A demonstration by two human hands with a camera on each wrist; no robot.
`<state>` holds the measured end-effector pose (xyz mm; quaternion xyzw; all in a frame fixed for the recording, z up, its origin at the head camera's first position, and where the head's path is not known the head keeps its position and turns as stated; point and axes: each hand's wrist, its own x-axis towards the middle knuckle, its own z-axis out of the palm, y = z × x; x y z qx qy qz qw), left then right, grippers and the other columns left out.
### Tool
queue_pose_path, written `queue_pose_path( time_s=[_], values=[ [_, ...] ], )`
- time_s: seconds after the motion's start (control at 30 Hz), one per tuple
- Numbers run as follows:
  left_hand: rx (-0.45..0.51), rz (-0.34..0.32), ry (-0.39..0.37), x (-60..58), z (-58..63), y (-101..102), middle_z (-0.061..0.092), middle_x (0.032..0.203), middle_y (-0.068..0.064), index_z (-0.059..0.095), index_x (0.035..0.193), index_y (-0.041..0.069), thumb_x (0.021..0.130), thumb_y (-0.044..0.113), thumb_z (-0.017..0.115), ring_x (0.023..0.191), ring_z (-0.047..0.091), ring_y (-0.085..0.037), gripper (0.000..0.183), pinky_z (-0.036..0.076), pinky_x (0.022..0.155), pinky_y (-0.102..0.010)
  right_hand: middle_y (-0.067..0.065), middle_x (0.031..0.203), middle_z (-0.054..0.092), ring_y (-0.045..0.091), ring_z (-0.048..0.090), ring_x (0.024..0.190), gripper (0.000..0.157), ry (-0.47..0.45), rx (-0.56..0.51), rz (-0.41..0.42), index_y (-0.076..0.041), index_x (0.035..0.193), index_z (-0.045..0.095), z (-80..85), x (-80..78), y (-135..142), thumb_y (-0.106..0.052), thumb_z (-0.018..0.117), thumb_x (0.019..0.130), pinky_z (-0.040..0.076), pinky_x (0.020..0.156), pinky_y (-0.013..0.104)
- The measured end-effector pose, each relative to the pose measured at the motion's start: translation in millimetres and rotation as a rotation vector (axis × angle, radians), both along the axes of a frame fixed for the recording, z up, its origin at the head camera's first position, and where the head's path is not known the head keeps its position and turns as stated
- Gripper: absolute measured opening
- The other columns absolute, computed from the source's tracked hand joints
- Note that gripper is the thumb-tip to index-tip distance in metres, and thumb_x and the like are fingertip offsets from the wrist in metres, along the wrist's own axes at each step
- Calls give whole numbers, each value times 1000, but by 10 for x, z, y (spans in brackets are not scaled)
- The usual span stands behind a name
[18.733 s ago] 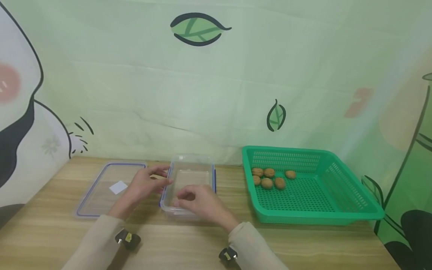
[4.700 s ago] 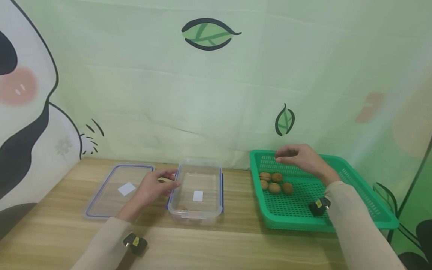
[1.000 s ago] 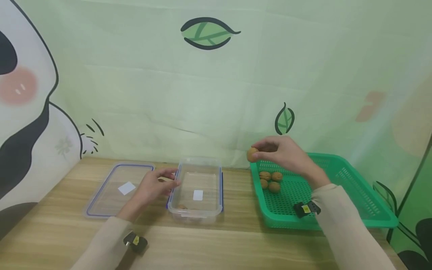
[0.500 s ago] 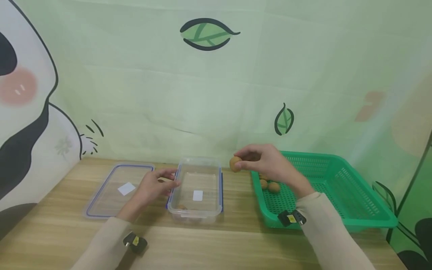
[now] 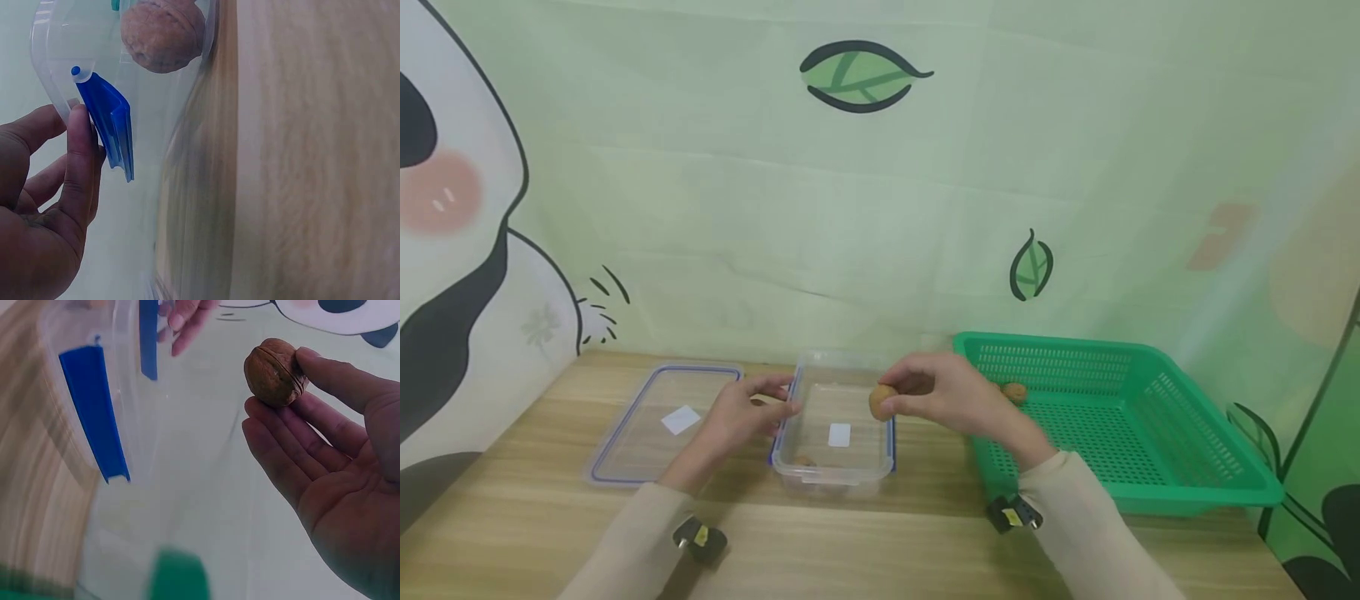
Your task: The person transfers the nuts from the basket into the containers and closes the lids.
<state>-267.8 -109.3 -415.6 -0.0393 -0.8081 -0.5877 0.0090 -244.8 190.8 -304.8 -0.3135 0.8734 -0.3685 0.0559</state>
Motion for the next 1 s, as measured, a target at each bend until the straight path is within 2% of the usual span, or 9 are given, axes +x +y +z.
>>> queue_pose_path(
  time_s=[0.1, 0.33, 0.7, 1.0],
  values=[
    [-9, 0, 0, 2, 0, -1, 65, 106, -12, 62, 128, 6, 82, 12, 78, 65, 67, -20, 49, 61, 61, -34, -10, 105, 68, 9, 64, 98, 31, 10, 8, 6, -22, 112, 70, -62, 4, -61, -35, 75, 84, 55, 85, 30],
    [-10, -1, 6, -5, -14, -1, 66, 106, -12, 62, 127, 6, 82, 12, 79, 64, 67, -20, 49, 60, 60, -33, -6, 103, 70, 11, 66, 95, 31, -21, -16, 57, -16, 113, 70, -197, 11, -165, -28, 76, 85, 56, 83, 29],
    [-20, 0, -2, 7, -2, -1, 65, 106, -11, 62, 128, 7, 82, 13, 78, 64, 67, -20, 49, 60, 60, -34, -11, 101, 68, 10, 64, 95, 27, 47, 81, 73, -16, 109, 71, -335, 5, -278, -27, 77, 84, 56, 83, 33],
    [-12, -2, 0, -4, -12, -1, 65, 106, -12, 62, 128, 7, 82, 12, 78, 65, 67, -21, 49, 60, 59, -32, -6, 101, 68, 11, 64, 95, 27, 31, 154, 125, -11, 107, 71, -447, -25, -327, -23, 77, 84, 56, 84, 31]
  ],
)
